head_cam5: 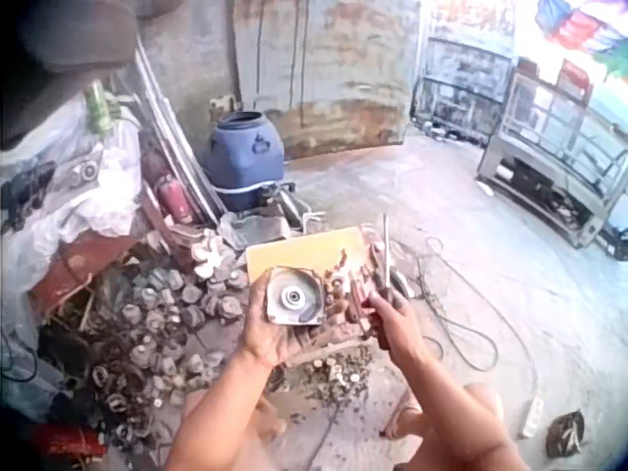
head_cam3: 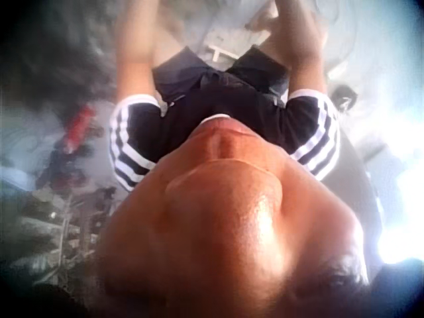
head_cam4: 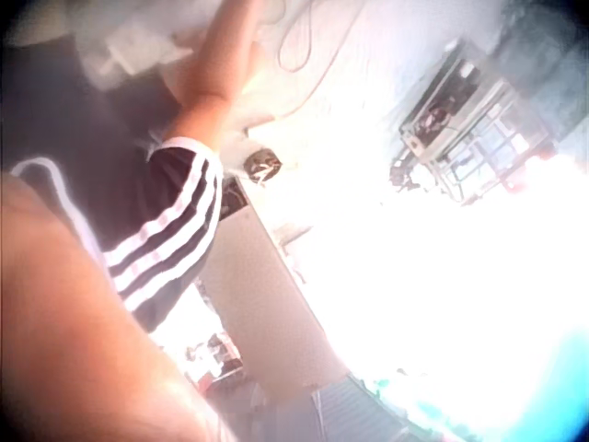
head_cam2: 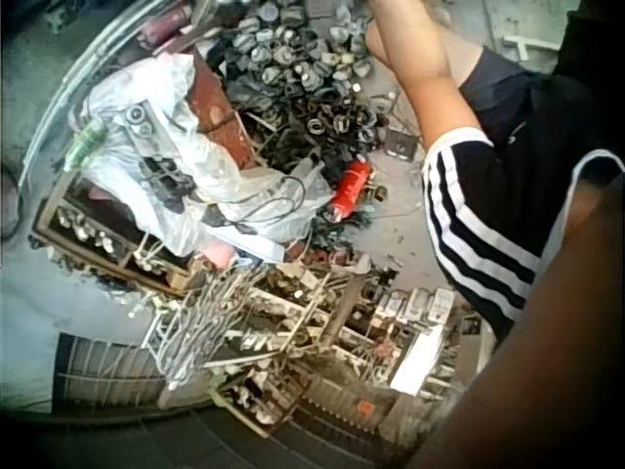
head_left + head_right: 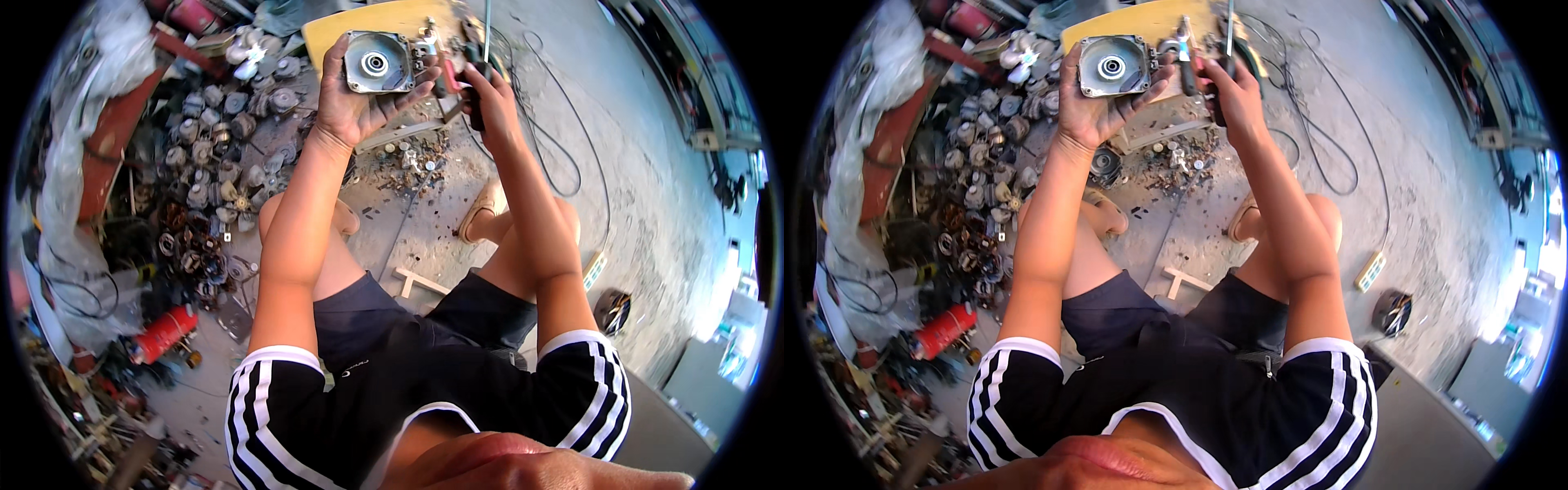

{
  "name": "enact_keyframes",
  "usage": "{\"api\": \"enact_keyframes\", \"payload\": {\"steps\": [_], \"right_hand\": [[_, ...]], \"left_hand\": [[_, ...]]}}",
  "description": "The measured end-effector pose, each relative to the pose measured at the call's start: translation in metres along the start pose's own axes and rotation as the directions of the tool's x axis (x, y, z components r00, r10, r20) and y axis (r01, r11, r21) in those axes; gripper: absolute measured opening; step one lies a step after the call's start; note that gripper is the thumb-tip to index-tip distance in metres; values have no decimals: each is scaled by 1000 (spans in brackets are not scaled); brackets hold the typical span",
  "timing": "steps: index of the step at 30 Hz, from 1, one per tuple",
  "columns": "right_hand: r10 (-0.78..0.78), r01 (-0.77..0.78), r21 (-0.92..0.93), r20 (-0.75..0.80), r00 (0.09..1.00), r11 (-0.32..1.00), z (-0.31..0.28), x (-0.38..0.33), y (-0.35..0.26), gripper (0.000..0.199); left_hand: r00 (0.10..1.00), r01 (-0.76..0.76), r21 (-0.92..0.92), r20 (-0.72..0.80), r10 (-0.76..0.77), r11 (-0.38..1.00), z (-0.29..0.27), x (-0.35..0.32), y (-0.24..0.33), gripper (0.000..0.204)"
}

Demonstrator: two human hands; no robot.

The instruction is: The person disassembles metal motor components using a screwdriver by hand, prying parts apart and setting them on the floor and a small table.

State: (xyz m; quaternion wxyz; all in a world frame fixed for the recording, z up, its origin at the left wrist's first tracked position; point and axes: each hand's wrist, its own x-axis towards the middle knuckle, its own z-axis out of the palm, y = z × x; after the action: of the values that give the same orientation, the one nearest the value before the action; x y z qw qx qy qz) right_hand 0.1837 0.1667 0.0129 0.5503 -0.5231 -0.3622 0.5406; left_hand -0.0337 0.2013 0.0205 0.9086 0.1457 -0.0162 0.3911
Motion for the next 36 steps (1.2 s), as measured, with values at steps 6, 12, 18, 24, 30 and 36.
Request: {"api": "enact_keyframes", "payload": {"steps": [6,12,18,24,30,36], "right_hand": [[80,-83,34,75,994,996,-35,-1,-11,27],[35,-33,-46,41,999,998,-58,7,-5,29],[19,-16,-45,66,998,999,-56,6,-15,30],[-7,20,-130,100,995,991,-50,15,-16,29],[-102,125,-319,88,991,940,-40,44,-10,30],[-38,42,-130,32,999,991,-24,52,-17,33]], "left_hand": [[983,109,194,-168,-77,975,-8,40,-40,86],[949,147,286,-310,-54,947,-12,62,-64,85],[952,113,333,-306,-6,936,-12,64,-67,87],[917,120,687,-353,184,717,-4,60,-66,81],[931,67,617,-320,173,784,-5,68,-52,80],[913,-62,611,-285,292,789,2,71,-46,84]]}}
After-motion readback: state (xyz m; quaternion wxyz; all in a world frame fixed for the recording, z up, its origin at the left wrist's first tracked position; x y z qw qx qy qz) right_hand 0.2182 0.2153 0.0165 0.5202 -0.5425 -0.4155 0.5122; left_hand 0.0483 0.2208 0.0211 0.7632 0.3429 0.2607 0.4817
